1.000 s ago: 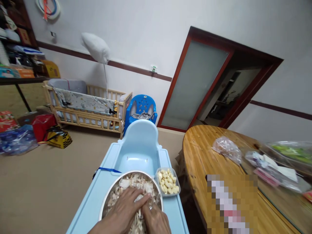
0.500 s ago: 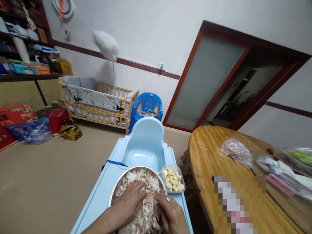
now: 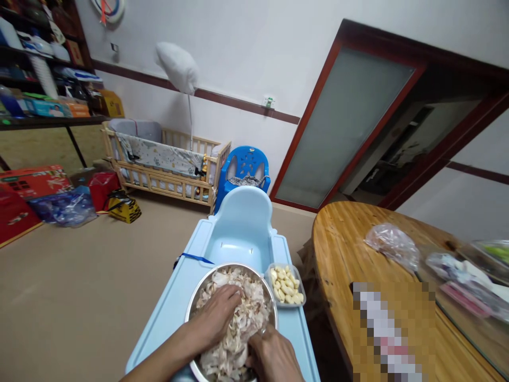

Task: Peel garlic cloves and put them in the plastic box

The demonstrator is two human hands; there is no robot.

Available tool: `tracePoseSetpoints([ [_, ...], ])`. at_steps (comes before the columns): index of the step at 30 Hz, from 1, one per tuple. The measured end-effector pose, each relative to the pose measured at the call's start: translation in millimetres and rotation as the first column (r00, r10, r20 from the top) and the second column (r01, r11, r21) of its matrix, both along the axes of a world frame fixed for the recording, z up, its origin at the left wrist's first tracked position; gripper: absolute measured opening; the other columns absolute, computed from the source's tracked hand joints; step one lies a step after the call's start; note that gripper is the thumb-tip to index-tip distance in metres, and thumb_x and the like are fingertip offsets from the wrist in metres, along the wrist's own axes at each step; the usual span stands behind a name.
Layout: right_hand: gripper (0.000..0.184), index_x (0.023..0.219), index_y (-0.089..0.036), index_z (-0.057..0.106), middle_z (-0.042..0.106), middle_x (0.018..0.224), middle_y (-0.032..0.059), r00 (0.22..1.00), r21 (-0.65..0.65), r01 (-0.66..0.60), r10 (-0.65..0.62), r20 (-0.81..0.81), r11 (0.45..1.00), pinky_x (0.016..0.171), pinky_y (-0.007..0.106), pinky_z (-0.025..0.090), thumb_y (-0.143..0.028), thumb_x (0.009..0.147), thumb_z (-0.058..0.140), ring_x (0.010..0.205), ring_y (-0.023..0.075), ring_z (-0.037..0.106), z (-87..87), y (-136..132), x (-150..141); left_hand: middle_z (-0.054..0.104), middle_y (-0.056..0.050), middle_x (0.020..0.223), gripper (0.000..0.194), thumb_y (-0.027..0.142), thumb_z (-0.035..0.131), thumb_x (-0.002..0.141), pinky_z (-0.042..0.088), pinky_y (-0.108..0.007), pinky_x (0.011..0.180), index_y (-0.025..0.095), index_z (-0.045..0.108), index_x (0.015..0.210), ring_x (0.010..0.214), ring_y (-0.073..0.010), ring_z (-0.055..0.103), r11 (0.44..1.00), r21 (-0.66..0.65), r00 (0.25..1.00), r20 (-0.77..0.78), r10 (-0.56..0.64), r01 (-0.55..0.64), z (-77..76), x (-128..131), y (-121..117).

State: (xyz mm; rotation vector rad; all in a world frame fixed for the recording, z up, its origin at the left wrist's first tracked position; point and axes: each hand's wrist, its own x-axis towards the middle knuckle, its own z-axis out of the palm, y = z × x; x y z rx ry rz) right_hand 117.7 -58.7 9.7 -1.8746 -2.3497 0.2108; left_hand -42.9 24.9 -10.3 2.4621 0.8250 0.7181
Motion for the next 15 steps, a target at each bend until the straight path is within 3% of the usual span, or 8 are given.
tracePoseSetpoints([
  [7,0.016,0.080,-0.022,0.065,0.071,0.082,0.0039,0.994,-0.079,-0.024,0.033,0.109,0.997,0.060,0.021,0.043,-0.016,0.065,0.066,0.076,0.0194,0.064,-6.9,8,-1,0.057,-0.013,0.115,0.049,-0.007,0.039,0.066,0.041,-0.040,0.096,0.015,0.054,0.107,0.111,-0.0234,0.050,0.998,-0.064,0.999,-0.047,-0.004,0.001,-0.5,-2,1],
  [11,0.018,0.080,-0.021,0.066,0.070,0.079,0.0045,0.985,-0.155,-0.050,0.074,0.153,0.987,0.059,0.023,0.043,-0.024,0.064,0.073,0.076,0.0212,0.065,3.1,12,-6,0.059,-0.013,0.111,0.045,-0.008,0.039,0.067,0.042,-0.039,0.095,0.013,0.056,0.104,0.108,-0.0225,0.051,0.996,-0.093,0.998,-0.056,-0.003,-0.002,4.1,-1,1],
  [15,0.020,0.083,-0.023,0.068,0.069,0.084,0.0055,0.982,-0.253,-0.056,0.099,0.159,0.966,0.062,0.024,0.042,-0.027,0.064,0.073,0.079,0.0226,0.064,16.0,15,-10,0.055,-0.014,0.118,0.048,-0.007,0.038,0.070,0.039,-0.040,0.098,0.014,0.052,0.111,0.113,-0.0228,0.048,0.994,-0.110,0.999,-0.047,0.012,-0.018,-5.5,-2,2],
])
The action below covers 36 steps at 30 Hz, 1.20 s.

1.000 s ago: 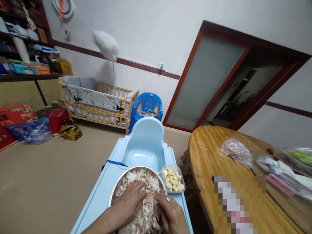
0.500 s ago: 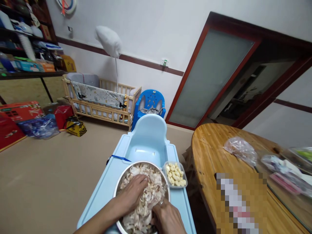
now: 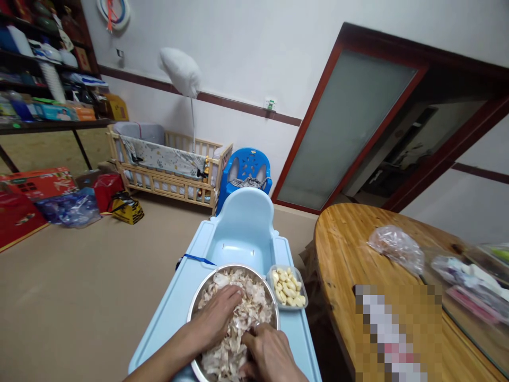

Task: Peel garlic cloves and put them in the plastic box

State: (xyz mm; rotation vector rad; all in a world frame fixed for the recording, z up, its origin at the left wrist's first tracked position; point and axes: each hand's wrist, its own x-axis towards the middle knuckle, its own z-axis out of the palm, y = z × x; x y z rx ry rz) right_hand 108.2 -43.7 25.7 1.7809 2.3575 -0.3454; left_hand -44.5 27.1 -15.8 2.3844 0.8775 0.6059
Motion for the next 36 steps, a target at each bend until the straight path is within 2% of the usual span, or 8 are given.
tracePoseSetpoints([
  [4,0.019,0.084,-0.023,0.068,0.068,0.086,0.0054,1.000,-0.103,0.018,-0.020,-0.014,0.995,0.066,0.024,0.042,-0.029,0.067,0.069,0.082,0.0223,0.064,8.1,2,2,0.052,-0.014,0.124,0.049,-0.007,0.037,0.072,0.037,-0.039,0.100,0.015,0.050,0.114,0.118,-0.0225,0.044,0.999,-0.014,0.999,-0.010,0.031,-0.031,-5.7,1,2],
  [9,0.021,0.087,-0.023,0.067,0.067,0.092,0.0054,0.998,-0.117,0.032,-0.038,-0.048,0.993,0.069,0.026,0.043,-0.030,0.067,0.068,0.085,0.0229,0.063,10.9,3,2,0.058,-0.011,0.115,0.042,-0.004,0.040,0.074,0.040,-0.038,0.097,0.017,0.057,0.106,0.111,-0.0229,0.050,0.999,-0.042,1.000,-0.003,0.012,-0.012,9.6,0,0],
  [14,0.032,0.091,-0.017,0.069,0.068,0.096,0.0135,0.999,-0.156,0.046,-0.047,-0.001,0.987,0.073,0.031,0.043,-0.026,0.061,0.072,0.090,0.0291,0.062,-0.6,9,-4,0.039,-0.008,0.136,0.057,0.000,0.040,0.079,0.028,-0.043,0.105,0.026,0.038,0.130,0.127,-0.0233,0.033,0.992,-0.094,0.996,-0.009,-0.090,0.089,20.1,-8,-4],
  [18,0.031,0.091,-0.013,0.068,0.069,0.093,0.0141,0.999,-0.155,0.016,-0.020,-0.028,0.988,0.069,0.027,0.043,-0.024,0.062,0.070,0.085,0.0266,0.064,-13.8,13,-1,0.027,-0.009,0.145,0.058,0.031,0.054,0.082,0.019,-0.054,0.104,0.031,0.029,0.135,0.132,-0.0312,0.022,0.963,-0.165,0.974,-0.044,-0.223,0.213,25.8,-14,-1],
  [22,0.029,0.087,-0.012,0.066,0.068,0.093,0.0134,0.997,-0.117,-0.008,-0.001,-0.072,0.993,0.070,0.026,0.041,-0.030,0.064,0.070,0.086,0.0249,0.063,-23.0,14,9,0.028,-0.014,0.144,0.078,0.051,0.069,0.064,0.014,-0.060,0.102,0.027,0.038,0.131,0.131,-0.0390,0.019,0.951,-0.174,0.954,-0.111,-0.277,0.255,24.4,-11,2],
  [28,0.021,0.077,-0.015,0.067,0.071,0.085,0.0106,0.994,-0.123,-0.060,0.048,-0.096,0.991,0.067,0.025,0.043,-0.028,0.061,0.072,0.081,0.0246,0.065,-29.9,22,17,0.042,-0.011,0.135,0.036,0.019,0.063,0.070,0.022,-0.051,0.104,0.022,0.054,0.105,0.128,-0.0313,0.029,0.985,-0.053,0.977,-0.131,-0.168,0.163,17.1,-4,-2],
  [32,0.020,0.077,-0.015,0.068,0.071,0.084,0.0109,0.994,-0.119,-0.071,0.060,-0.095,0.990,0.062,0.024,0.043,-0.024,0.059,0.071,0.078,0.0247,0.066,-34.8,27,15,0.043,-0.015,0.132,0.038,0.006,0.056,0.066,0.025,-0.049,0.104,0.017,0.052,0.103,0.127,-0.0307,0.031,0.984,-0.008,0.979,-0.104,-0.178,0.178,11.6,-8,-1],
  [36,0.023,0.086,-0.017,0.067,0.071,0.091,0.0093,0.991,-0.090,-0.089,0.079,-0.110,0.992,0.061,0.021,0.041,-0.023,0.064,0.067,0.081,0.0226,0.065,-35.1,28,15,0.044,-0.015,0.131,0.041,0.007,0.055,0.067,0.029,-0.047,0.103,0.018,0.047,0.106,0.127,-0.0302,0.032,0.985,0.044,0.986,-0.009,-0.166,0.166,3.8,-11,1],
])
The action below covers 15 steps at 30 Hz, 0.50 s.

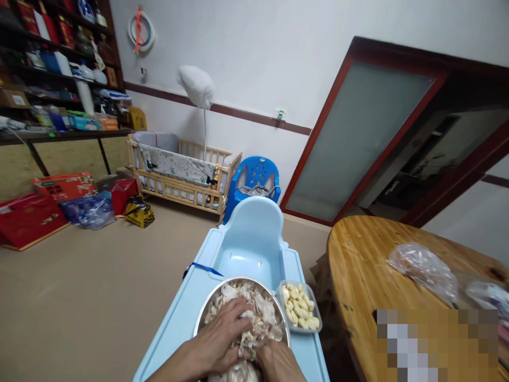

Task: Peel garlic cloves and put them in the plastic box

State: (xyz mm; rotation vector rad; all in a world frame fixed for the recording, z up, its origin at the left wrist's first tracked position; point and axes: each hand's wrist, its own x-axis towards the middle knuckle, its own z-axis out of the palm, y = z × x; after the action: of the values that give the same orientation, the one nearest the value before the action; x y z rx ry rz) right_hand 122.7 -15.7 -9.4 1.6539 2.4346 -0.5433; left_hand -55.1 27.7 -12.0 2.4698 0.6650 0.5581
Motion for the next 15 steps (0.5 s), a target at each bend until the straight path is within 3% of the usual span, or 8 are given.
tracePoseSetpoints([
  [4,0.010,0.079,-0.022,0.069,0.071,0.086,0.0038,0.999,0.008,-0.032,0.032,0.002,0.999,0.054,0.019,0.036,-0.025,0.073,0.061,0.077,0.0188,0.065,5.8,0,1,0.045,-0.015,0.128,0.037,0.009,0.055,0.072,0.035,-0.044,0.100,0.019,0.045,0.106,0.124,-0.0285,0.037,0.997,0.036,0.994,0.078,0.072,-0.075,-7.6,0,0],
  [9,0.009,0.072,-0.022,0.068,0.068,0.082,0.0019,0.998,0.015,-0.055,0.054,0.041,0.998,0.048,0.020,0.028,-0.027,0.075,0.061,0.071,0.0152,0.063,3.2,0,4,0.045,-0.014,0.128,0.036,0.005,0.053,0.074,0.036,-0.044,0.100,0.020,0.045,0.106,0.125,-0.0282,0.034,0.988,0.056,0.984,0.111,0.139,-0.146,-14.7,1,1],
  [15,0.007,0.070,-0.024,0.065,0.064,0.081,-0.0008,0.994,0.100,-0.102,0.099,0.040,0.990,0.050,0.021,0.028,-0.024,0.076,0.060,0.070,0.0130,0.060,-14.0,-8,10,0.047,-0.013,0.126,0.034,0.006,0.054,0.073,0.034,-0.045,0.101,0.020,0.048,0.103,0.124,-0.0283,0.036,0.986,-0.007,0.985,0.028,0.168,-0.168,-3.0,4,0],
])
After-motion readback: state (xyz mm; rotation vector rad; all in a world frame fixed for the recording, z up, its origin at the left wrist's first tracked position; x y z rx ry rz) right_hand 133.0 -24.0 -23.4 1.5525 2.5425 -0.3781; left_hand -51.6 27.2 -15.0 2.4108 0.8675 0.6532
